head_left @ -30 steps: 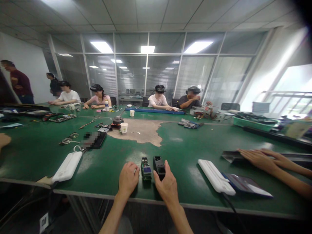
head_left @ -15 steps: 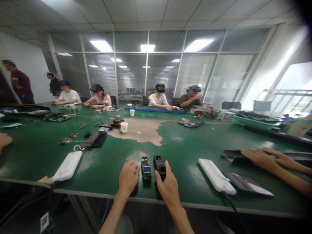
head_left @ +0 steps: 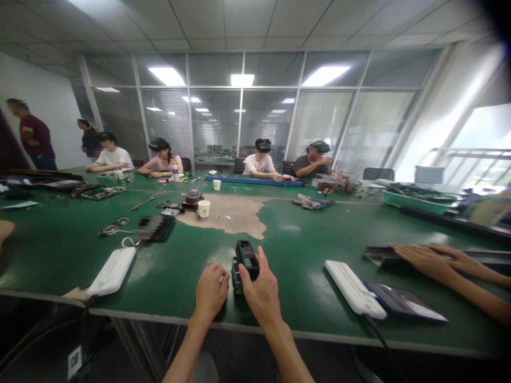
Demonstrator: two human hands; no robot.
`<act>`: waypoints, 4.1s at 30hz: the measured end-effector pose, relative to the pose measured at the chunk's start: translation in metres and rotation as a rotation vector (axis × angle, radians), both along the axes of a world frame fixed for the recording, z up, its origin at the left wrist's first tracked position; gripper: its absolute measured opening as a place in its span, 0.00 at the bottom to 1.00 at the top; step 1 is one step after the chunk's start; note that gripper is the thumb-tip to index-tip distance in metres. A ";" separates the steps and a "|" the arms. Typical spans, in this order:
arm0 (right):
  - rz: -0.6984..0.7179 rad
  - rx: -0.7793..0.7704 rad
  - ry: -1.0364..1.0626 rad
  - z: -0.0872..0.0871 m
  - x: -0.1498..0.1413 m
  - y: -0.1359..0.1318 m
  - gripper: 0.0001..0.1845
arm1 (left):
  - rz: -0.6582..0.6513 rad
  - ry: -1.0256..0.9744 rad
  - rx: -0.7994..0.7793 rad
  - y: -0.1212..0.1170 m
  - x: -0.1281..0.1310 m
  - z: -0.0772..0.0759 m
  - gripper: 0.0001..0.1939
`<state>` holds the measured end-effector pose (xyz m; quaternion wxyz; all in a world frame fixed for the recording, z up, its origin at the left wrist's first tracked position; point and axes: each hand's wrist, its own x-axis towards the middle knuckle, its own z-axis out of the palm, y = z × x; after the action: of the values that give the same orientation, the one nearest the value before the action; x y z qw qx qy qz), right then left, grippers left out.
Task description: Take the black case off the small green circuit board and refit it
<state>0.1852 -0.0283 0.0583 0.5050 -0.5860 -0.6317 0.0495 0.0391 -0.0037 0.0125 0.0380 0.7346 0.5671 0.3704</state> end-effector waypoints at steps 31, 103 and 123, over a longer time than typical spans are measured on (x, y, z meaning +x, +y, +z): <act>-0.041 0.023 -0.099 -0.058 -0.022 -0.004 0.42 | -0.015 0.013 -0.028 0.000 -0.003 0.001 0.13; -0.101 -0.003 0.041 -0.030 0.031 0.000 0.36 | 0.002 0.010 -0.003 0.002 0.000 0.000 0.13; -0.022 -0.054 -0.065 -0.007 -0.020 -0.003 0.36 | 0.004 -0.019 -0.006 -0.001 0.000 0.001 0.13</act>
<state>0.1649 -0.0314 0.0513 0.4689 -0.6075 -0.6398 0.0418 0.0393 -0.0047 0.0134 0.0449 0.7300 0.5693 0.3756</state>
